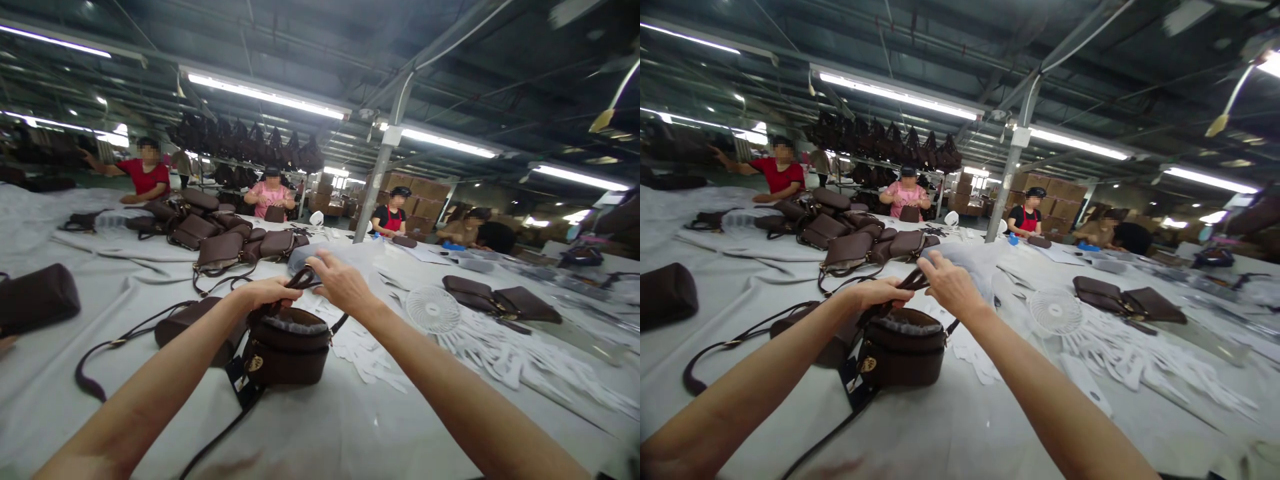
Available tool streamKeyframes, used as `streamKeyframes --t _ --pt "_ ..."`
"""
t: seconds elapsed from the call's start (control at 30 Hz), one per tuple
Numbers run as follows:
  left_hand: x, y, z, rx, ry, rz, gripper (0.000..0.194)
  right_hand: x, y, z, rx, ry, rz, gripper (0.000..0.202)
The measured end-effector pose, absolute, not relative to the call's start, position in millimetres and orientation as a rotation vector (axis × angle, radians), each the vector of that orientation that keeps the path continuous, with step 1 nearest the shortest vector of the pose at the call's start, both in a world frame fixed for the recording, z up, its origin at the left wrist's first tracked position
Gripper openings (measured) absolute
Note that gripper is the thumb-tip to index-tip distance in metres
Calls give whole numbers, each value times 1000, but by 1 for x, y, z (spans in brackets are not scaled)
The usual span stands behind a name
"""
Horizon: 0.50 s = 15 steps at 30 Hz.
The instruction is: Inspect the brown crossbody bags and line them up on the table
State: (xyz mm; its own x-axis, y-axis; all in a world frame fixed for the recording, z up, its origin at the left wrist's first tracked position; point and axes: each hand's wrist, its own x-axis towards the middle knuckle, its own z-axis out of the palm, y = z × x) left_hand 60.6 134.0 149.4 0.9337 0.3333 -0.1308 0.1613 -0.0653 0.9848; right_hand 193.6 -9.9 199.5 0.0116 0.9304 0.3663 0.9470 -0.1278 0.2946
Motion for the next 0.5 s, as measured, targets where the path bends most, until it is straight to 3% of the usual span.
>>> streamKeyframes --t 0.07,0.17,0.33,0.4,0.5 --pt "62 130 153 1787 341 92 24 188 -12 199 -2142 -2231 -797 47" --pt "63 122 160 1902 227 133 20 186 -7 200 -2167 -2455 -648 31" --pt "54 116 152 1818 183 194 16 207 7 204 -2148 -2441 -575 26" --pt "50 116 139 1707 227 230 19 224 7 202 -2063 -2414 -351 25" --pt "46 119 121 1537 309 268 26 258 -11 183 -2129 -2111 200 48"
